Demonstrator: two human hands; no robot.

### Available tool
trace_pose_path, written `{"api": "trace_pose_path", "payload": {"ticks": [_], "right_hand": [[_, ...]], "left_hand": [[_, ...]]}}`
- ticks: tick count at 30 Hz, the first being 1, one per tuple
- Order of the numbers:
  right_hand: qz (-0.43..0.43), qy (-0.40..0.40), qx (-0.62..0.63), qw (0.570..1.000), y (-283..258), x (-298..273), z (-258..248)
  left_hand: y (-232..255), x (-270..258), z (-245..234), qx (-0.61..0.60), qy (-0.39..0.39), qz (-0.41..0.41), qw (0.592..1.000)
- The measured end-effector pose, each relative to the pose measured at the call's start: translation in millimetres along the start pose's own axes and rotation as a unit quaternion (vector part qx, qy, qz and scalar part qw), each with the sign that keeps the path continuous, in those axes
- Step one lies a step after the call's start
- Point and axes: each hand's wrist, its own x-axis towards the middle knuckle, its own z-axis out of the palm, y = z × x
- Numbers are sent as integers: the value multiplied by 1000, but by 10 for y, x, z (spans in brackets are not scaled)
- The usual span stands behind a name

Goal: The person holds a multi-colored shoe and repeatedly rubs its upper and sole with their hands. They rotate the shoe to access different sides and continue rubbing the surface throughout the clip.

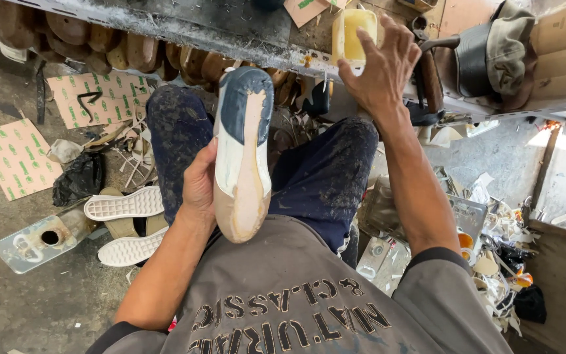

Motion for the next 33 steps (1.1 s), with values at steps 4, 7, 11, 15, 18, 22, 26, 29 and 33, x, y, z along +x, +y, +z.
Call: {"api": "trace_pose_path", "payload": {"ticks": [4,7,11,15,18,22,26,29,33], "right_hand": [[12,47,70,996,-44,-191,-445],[5,-132,10,991,-87,-298,-684],[6,-5,239,971,-514,-467,-1687],[-59,161,422,890,-960,-822,-2261],[-102,118,506,848,-1259,-1189,-2198],[-108,135,540,824,-1549,-1175,-2239],[-134,195,503,831,-1621,-1254,-2078],[-150,296,492,805,-1671,-1307,-1849],[-132,370,478,786,-1558,-1262,-1793]], "left_hand": [[135,-76,260,-27,-141,-5,990],[134,-63,378,33,-174,24,984],[-13,-249,303,271,-119,293,909],[-185,-419,161,344,-119,390,846],[-263,-566,515,341,-158,409,831],[-289,-731,689,332,-192,386,839],[-352,-764,663,311,-193,387,846],[-384,-626,658,227,-274,404,843],[-332,-620,830,219,-341,419,813]]}}
